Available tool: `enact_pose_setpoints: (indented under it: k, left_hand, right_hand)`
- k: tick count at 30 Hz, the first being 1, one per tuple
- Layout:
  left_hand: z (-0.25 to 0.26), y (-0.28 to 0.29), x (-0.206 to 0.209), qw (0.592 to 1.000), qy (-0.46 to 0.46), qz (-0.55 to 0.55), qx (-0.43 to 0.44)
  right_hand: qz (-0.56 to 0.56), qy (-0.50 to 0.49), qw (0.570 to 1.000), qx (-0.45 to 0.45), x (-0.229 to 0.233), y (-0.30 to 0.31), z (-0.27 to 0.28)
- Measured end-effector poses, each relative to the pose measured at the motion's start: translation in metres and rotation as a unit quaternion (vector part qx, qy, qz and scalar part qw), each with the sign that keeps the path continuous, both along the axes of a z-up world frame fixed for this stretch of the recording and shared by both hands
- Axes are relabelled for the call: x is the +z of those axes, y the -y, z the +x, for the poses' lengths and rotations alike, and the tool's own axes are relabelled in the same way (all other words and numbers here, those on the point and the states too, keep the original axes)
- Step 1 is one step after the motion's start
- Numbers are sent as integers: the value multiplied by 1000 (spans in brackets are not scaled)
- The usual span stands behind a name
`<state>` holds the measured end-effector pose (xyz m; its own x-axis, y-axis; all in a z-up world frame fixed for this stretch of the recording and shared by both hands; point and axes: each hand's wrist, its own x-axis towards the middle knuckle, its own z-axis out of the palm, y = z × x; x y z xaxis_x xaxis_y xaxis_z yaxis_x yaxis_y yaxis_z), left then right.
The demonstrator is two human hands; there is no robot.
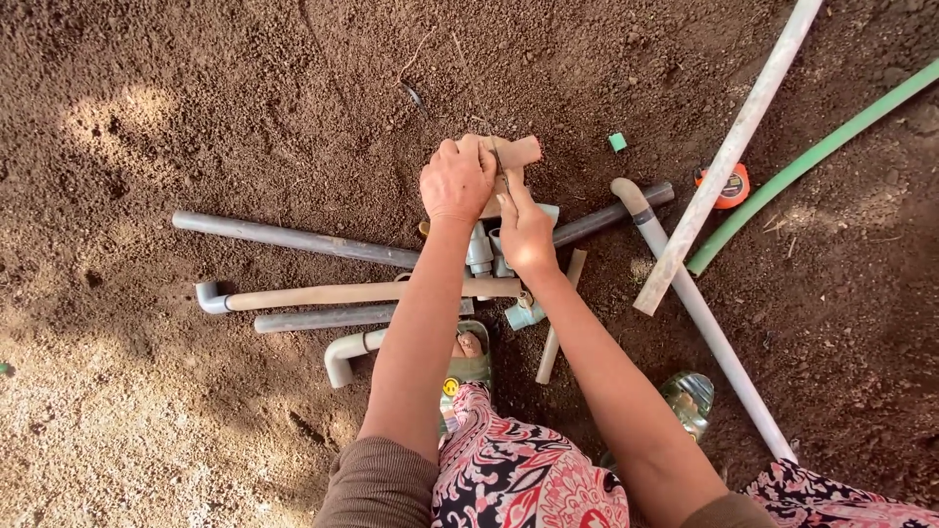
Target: Cutting a PVC pipe using a handheld hacksaw blade while sitting on a low stool.
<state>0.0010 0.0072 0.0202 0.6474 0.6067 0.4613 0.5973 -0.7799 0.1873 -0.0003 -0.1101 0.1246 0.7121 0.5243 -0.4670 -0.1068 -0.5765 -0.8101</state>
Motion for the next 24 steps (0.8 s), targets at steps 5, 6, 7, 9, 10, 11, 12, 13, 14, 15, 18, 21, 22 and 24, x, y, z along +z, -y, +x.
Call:
enact_pose_setpoints:
  k: [5,6,7,9,10,11,12,13,14,15,18,21,22,24]
  left_hand:
    - [1,0,-2,1000,-7,-5,12]
    - [-2,0,-1,1000,-6,-3,12]
    - [-1,0,0,1000,1,1,11]
    - [1,0,0,1000,12,6,10]
    - [2,-1,-1,1000,11,15,10]
    - [-1,-1,-2,1000,7,23,10]
    - [-3,0,-1,1000,7,24,10]
    - [-2,0,0,999,9,29,11]
    - [-1,-1,0,999,11,34,12]
    - [0,-1,0,999,13,34,12]
    - [0,-1,-2,999,17,39,9]
    - [-2,-1,-1,1000,10,28,9]
    - [-2,0,-2,1000,9,26,9]
    - [1,-3,-1,1000,9,26,7]
  right_hand:
    - [-19,-25,1000,0,21,1,-3]
    - [-18,-24,1000,0,9,11,-11]
    - [-10,7,1000,4,-4,21,-15]
    - [-1,40,999,8,-16,40,-25]
    - [-19,41,999,5,-17,48,-29]
    - [-37,37,999,2,-18,56,-37]
    - [-37,37,999,2,-17,63,-44]
    - [-35,3,999,-18,-16,69,-48]
    - [-34,-32,998,-37,-15,76,-52]
    - [-34,-30,998,-37,-9,77,-52]
    - [-37,-61,997,-32,-2,78,-50]
    - [-73,-28,996,-36,-5,66,-40]
    - [-66,-28,997,-38,-1,56,-34]
    - [-56,-25,997,-40,1,33,-19]
